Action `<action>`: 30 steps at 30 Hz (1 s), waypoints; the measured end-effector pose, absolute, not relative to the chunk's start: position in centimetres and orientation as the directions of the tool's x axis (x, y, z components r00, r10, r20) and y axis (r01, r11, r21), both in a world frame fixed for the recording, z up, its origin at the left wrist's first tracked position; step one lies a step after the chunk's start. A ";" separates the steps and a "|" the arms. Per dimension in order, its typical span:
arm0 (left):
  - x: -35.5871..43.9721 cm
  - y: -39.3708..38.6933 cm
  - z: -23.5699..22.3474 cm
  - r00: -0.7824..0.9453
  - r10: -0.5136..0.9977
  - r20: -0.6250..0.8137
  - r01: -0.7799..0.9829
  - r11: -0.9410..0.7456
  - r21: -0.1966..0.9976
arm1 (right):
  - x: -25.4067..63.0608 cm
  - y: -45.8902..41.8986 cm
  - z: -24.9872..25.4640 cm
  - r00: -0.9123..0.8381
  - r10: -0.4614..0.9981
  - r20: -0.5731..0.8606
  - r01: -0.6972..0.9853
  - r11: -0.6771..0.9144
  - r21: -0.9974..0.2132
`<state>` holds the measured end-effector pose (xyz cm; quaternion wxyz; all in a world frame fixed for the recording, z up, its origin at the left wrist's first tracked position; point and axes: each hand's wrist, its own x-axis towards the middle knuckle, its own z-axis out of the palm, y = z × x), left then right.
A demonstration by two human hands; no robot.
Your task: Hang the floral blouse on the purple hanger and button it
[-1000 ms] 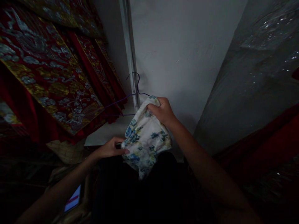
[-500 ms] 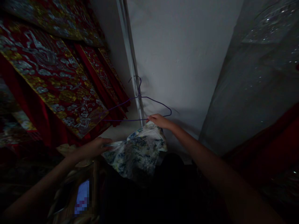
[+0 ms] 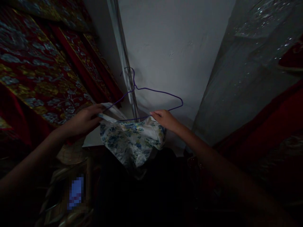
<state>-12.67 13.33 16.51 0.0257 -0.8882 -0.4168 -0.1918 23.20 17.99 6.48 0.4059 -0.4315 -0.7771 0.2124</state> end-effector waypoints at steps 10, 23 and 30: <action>-9.6 19.2 14.1 0.443 0.668 0.597 0.703 -0.673 0.231 | 23.3 11.4 6.3 -0.356 0.830 0.429 0.668 0.548 -0.504; -13.0 20.7 15.0 0.440 0.617 0.652 0.754 -0.649 0.105 | 28.9 14.9 10.8 -0.304 0.933 0.192 0.447 0.317 -0.836; -14.8 21.4 14.2 0.273 0.788 0.552 0.800 -0.505 0.325 | 30.4 12.3 15.0 -0.434 0.901 -0.009 0.369 0.169 -0.914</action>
